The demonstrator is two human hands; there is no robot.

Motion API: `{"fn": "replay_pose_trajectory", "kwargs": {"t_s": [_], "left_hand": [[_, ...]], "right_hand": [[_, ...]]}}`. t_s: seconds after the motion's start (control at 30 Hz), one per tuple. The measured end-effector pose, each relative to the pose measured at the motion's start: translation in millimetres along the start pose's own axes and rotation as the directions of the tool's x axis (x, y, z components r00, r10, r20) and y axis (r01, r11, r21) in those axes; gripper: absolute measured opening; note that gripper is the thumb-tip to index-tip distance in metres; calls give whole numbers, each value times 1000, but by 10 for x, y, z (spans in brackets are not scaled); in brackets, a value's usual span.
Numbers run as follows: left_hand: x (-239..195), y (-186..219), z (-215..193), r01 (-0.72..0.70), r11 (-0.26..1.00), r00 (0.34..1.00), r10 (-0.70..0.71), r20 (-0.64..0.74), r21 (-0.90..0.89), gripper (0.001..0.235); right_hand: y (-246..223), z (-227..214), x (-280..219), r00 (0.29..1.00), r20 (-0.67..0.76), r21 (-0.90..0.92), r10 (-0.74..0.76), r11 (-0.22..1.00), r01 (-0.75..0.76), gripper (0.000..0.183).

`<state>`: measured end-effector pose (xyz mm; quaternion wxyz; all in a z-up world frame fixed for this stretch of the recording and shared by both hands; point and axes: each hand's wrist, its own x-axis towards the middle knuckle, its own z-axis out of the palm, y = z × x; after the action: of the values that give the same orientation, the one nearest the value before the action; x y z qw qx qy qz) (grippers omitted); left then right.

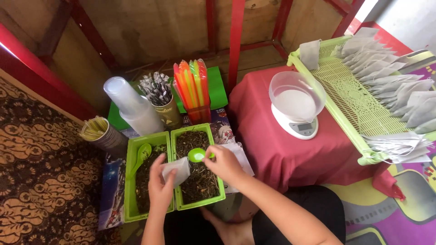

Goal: The person scoops loose tea leaves from a green container into white tea bags using a green plastic spoon. They then place the filled tea bags onto a digital scale to weigh them before moving them to a drying rack.

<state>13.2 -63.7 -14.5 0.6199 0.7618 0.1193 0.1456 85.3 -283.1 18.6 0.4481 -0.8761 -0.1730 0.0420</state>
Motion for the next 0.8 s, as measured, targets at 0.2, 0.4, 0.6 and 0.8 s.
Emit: {"fn": "replay_pose_trajectory", "kwargs": {"t_s": [0.2,0.4,0.6,0.8], "left_hand": [[69,71,-151,-407,851,907,334,257,332,18],[109,-76,-218,-622,678,783,542,305,391,11],[164,54,-145,-284,861,952,200,232,421,19],[243,176,-85,-680,651,729,553,403,337,12]], "right_hand": [[375,120,333,888,-35,-382,-458,828,412,19],[474,252,393,824,1,-516,-567,705,486,17],[330,279,377,992,49,-179,-116,976,123,33],[403,124,380,975,-91,159,204,969,-188,26]]}}
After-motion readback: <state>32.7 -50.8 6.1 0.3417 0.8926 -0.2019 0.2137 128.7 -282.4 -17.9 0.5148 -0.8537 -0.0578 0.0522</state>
